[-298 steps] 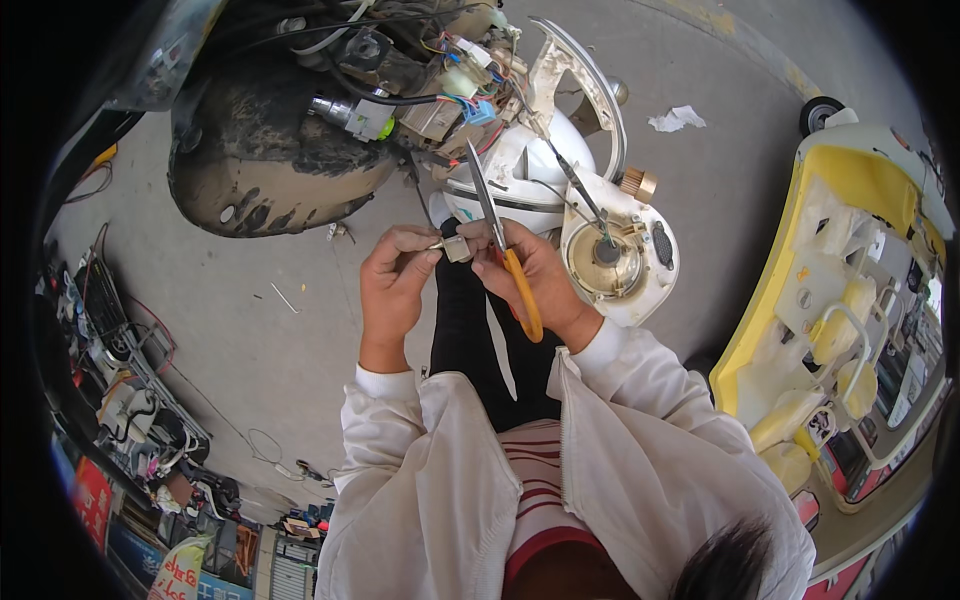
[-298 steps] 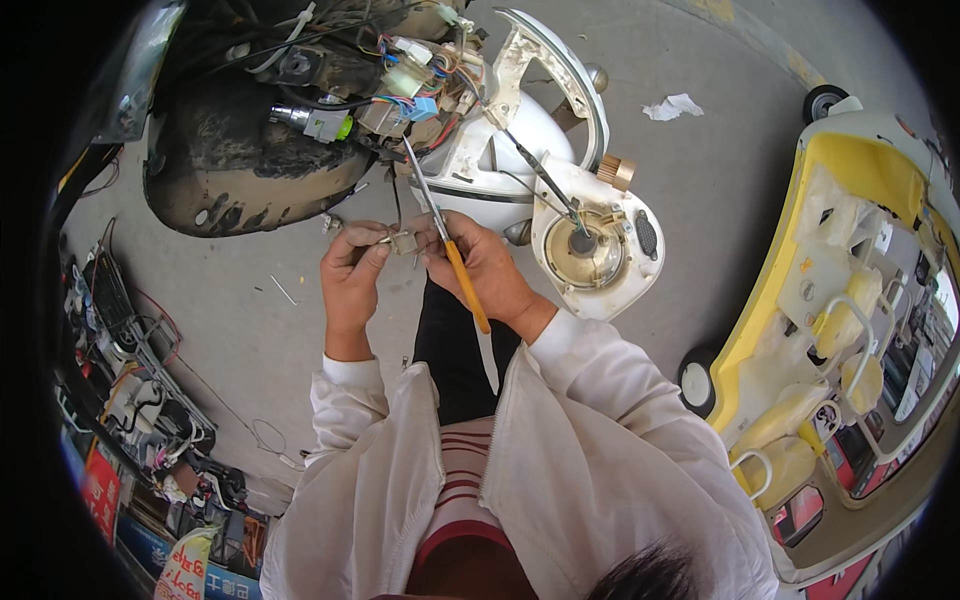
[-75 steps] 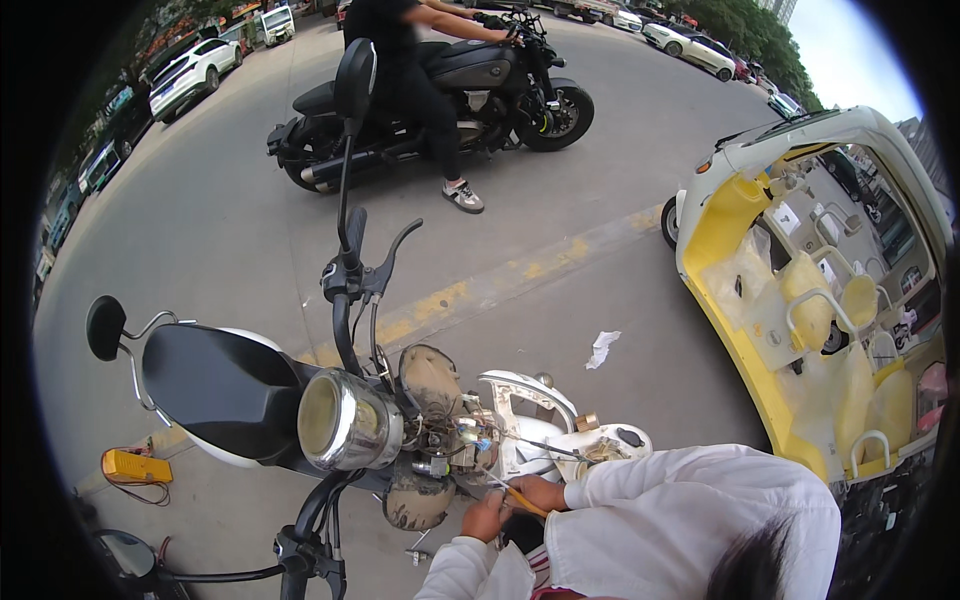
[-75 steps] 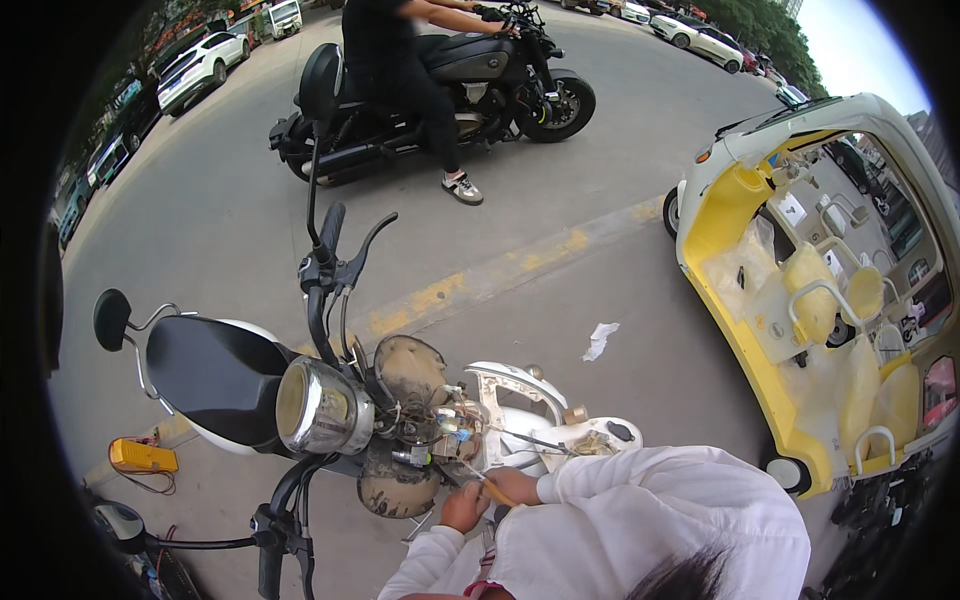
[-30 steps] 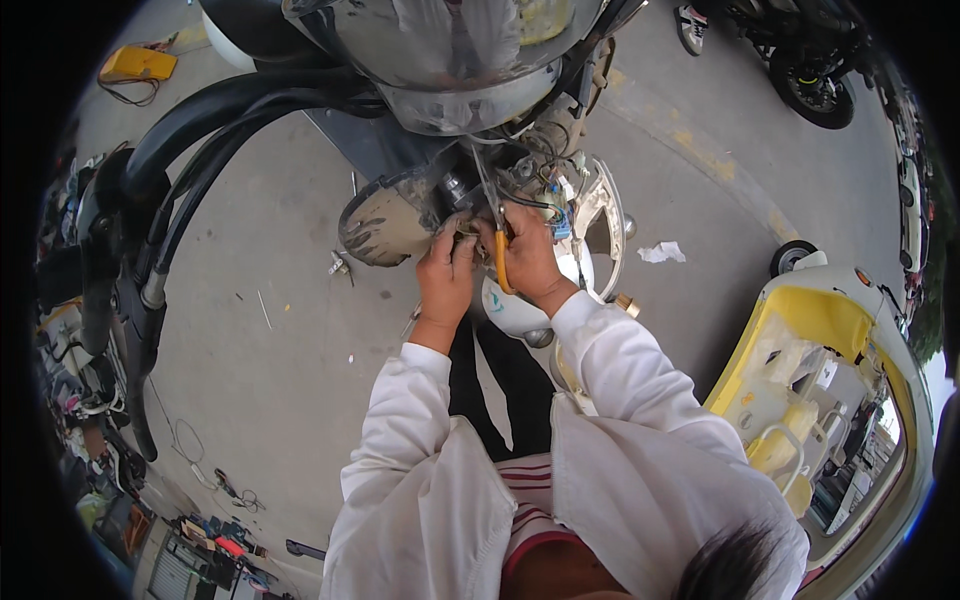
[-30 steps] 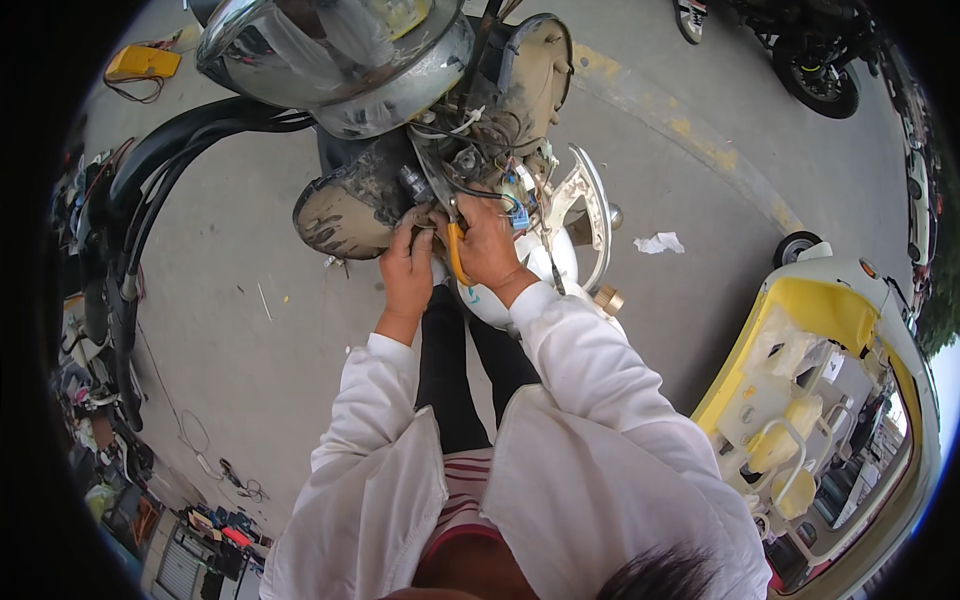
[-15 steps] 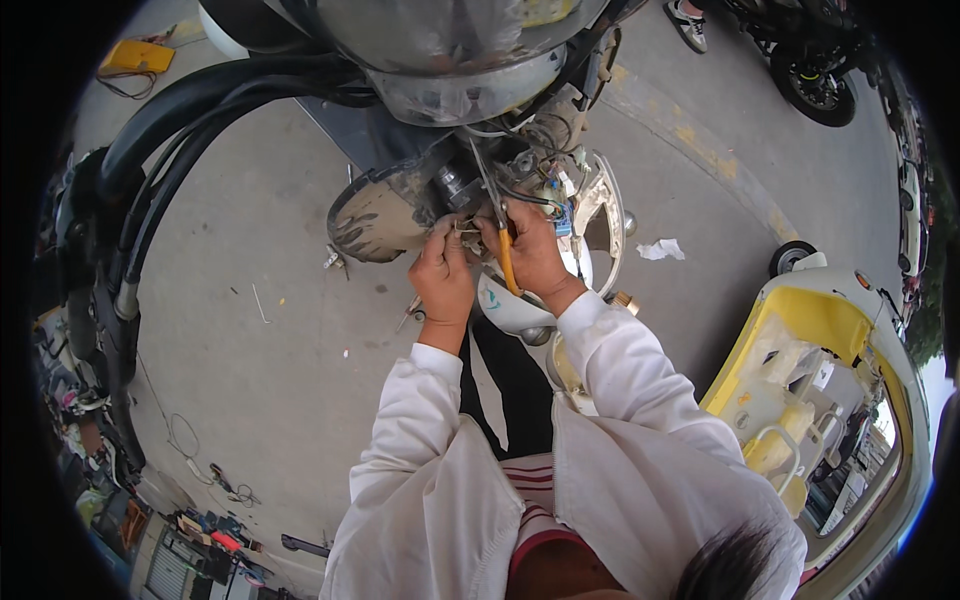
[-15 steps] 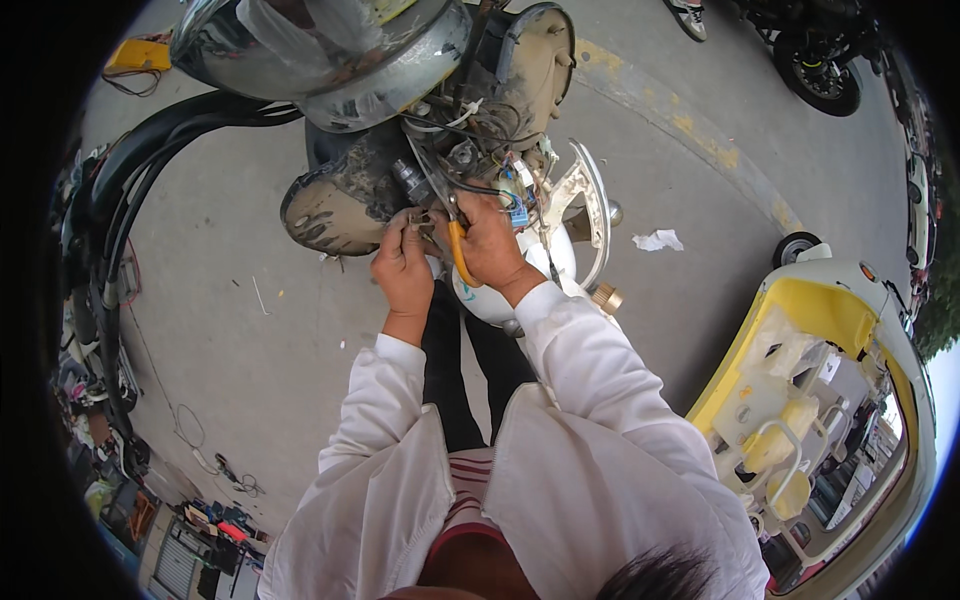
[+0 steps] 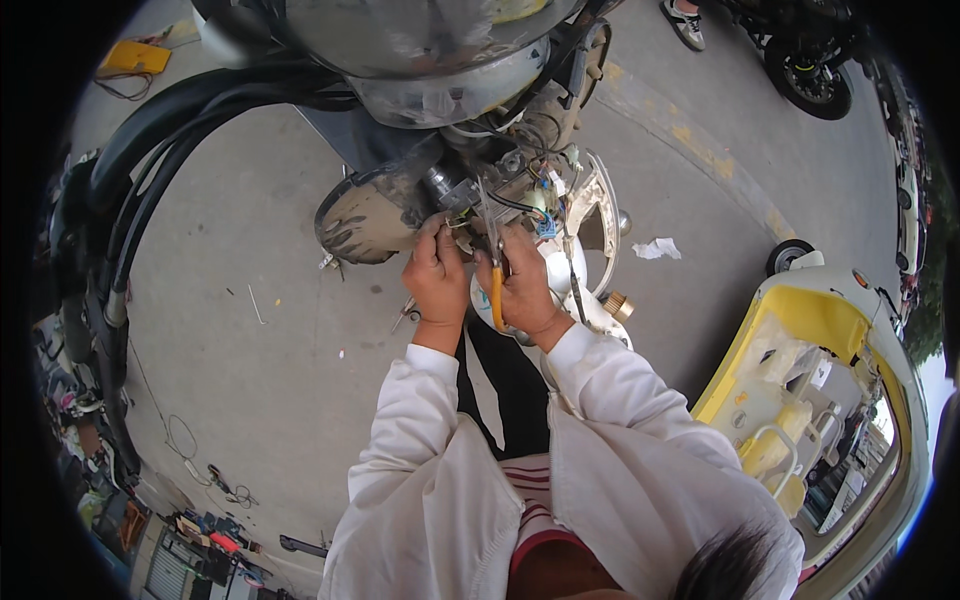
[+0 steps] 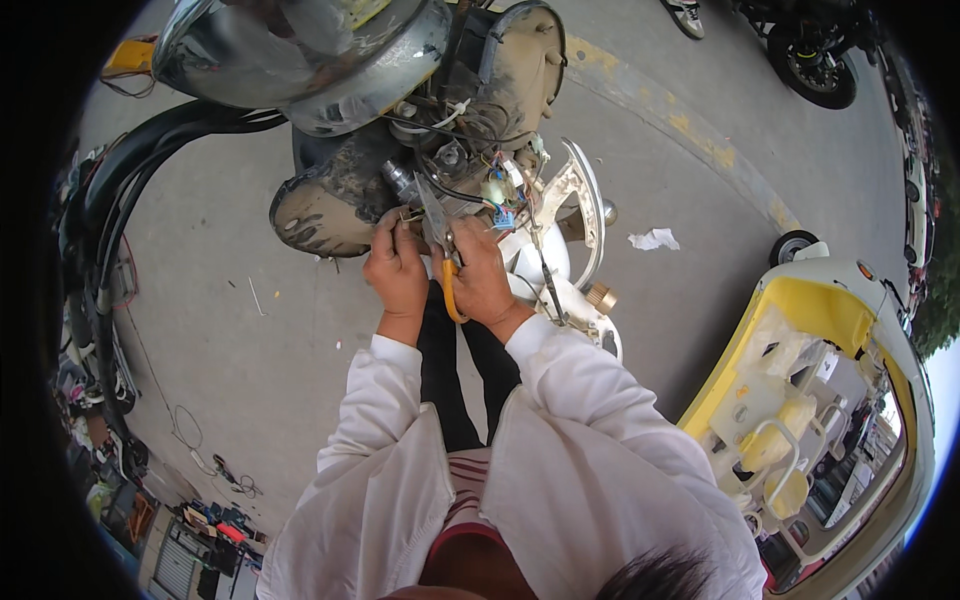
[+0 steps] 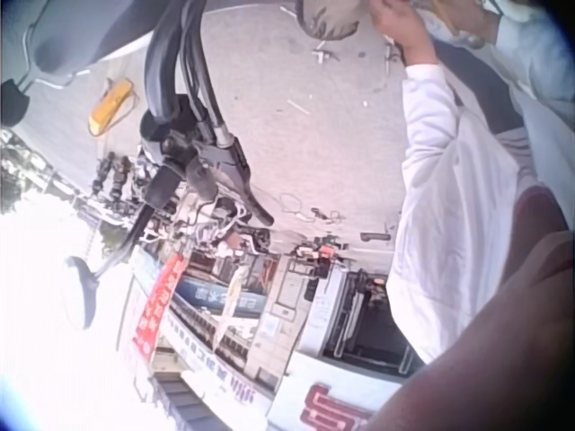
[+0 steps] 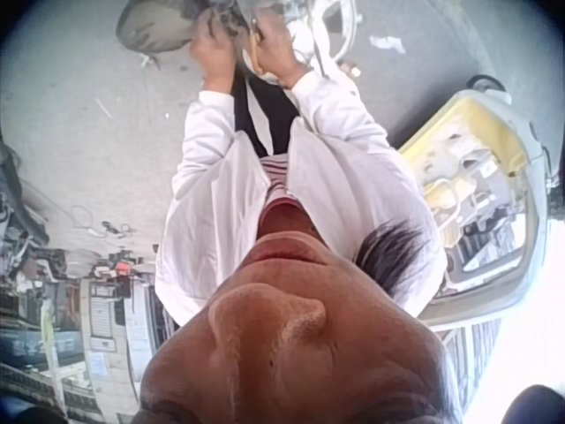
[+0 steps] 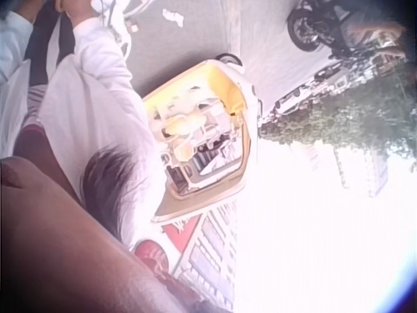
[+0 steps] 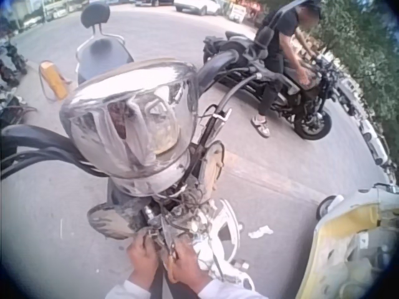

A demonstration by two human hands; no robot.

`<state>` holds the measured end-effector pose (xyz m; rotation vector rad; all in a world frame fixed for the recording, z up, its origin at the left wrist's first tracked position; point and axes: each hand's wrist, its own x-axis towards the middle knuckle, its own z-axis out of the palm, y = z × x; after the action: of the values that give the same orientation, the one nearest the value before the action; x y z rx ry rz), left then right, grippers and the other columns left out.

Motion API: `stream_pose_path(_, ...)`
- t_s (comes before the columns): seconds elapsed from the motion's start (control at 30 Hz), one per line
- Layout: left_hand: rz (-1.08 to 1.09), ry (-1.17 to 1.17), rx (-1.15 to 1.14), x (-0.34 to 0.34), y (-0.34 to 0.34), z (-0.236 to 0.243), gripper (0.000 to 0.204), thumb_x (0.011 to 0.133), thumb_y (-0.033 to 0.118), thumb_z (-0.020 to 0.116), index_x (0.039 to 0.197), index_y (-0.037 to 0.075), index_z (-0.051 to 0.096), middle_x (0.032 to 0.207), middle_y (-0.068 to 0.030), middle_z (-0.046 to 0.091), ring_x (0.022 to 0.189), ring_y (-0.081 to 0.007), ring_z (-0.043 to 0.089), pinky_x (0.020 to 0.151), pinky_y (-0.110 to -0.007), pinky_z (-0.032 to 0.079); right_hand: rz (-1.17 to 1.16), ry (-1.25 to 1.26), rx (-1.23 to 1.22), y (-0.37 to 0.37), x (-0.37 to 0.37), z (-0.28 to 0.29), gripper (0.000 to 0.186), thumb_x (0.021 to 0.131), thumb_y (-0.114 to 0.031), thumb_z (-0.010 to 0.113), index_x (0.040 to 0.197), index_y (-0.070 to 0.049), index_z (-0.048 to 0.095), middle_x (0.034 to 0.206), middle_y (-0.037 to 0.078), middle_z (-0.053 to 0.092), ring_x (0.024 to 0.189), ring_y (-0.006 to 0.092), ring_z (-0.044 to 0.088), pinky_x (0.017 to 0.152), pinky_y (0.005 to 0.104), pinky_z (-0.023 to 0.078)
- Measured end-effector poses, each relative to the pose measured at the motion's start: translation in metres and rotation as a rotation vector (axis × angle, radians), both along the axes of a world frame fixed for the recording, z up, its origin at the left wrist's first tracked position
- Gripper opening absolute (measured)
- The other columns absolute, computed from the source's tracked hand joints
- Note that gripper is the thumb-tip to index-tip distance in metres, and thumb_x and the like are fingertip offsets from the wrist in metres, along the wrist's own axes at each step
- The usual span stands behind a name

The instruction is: The person repairs a white scooter by cutting wires with scissors and manipulating the wiring near the handlebars. They use a screwdriver to adjust components under the front fairing and continue working on the electrical connections throughout the clip.

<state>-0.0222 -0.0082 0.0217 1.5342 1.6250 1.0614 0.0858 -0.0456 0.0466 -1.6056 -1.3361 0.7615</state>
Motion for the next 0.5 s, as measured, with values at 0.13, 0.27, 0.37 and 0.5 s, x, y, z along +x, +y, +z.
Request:
stream_pose_path(0.13, -0.036, 0.117, 0.122, -0.012, 0.001, -0.002, 0.016, 0.093, 0.009, 0.055, 0.105, 0.003, 0.064, 0.081, -0.0128, 0.069, 0.061, -0.0189, 0.066, 0.060, -0.030, 0.051, -0.002, 0.073, -0.019, 0.002, 0.001, 0.005, 0.032, 0.080, -0.004, 0.064, 0.108, 0.005, 0.054, 0.091, 0.021, 0.055, 0.081, 0.0393, 0.053, 0.073, 0.0430, 0.044)
stream_pose_path(0.27, -0.154, 0.030, -0.049, -0.027, -0.023, -0.001, 0.019, 0.097, 0.008, 0.050, 0.111, -0.002, 0.057, 0.086, -0.0110, 0.069, 0.059, -0.0162, 0.066, 0.056, -0.029, 0.051, 0.101, 0.093, -0.120, -0.037, 0.021, 0.031, 0.033, 0.083, -0.010, 0.066, 0.110, 0.004, 0.052, 0.097, 0.021, 0.053, 0.088, 0.0402, 0.053, 0.078, 0.0415, 0.046)
stream_pose_path(0.37, -0.215, -0.074, -0.143, -0.031, -0.041, 0.007, 0.019, 0.095, 0.008, 0.051, 0.110, 0.001, 0.058, 0.074, -0.0106, 0.069, 0.062, -0.0216, 0.067, 0.061, -0.033, 0.051, 0.094, 0.149, -0.139, -0.070, 0.056, 0.083, 0.024, 0.086, -0.013, 0.065, 0.103, 0.000, 0.054, 0.090, 0.016, 0.051, 0.078, 0.0297, 0.052, 0.073, 0.0341, 0.045)
stream_pose_path(0.5, -0.328, -0.120, -0.177, -0.057, -0.043, 0.001, 0.022, 0.098, 0.010, 0.046, 0.117, -0.001, 0.052, 0.094, -0.0088, 0.065, 0.066, -0.0120, 0.061, 0.061, -0.026, 0.051, -0.230, 0.487, -0.058, -0.095, 0.094, 0.207, 0.012, 0.091, -0.012, 0.060, 0.098, -0.005, 0.053, 0.083, 0.001, 0.049, 0.077, 0.0108, 0.046, 0.071, 0.0259, 0.041)
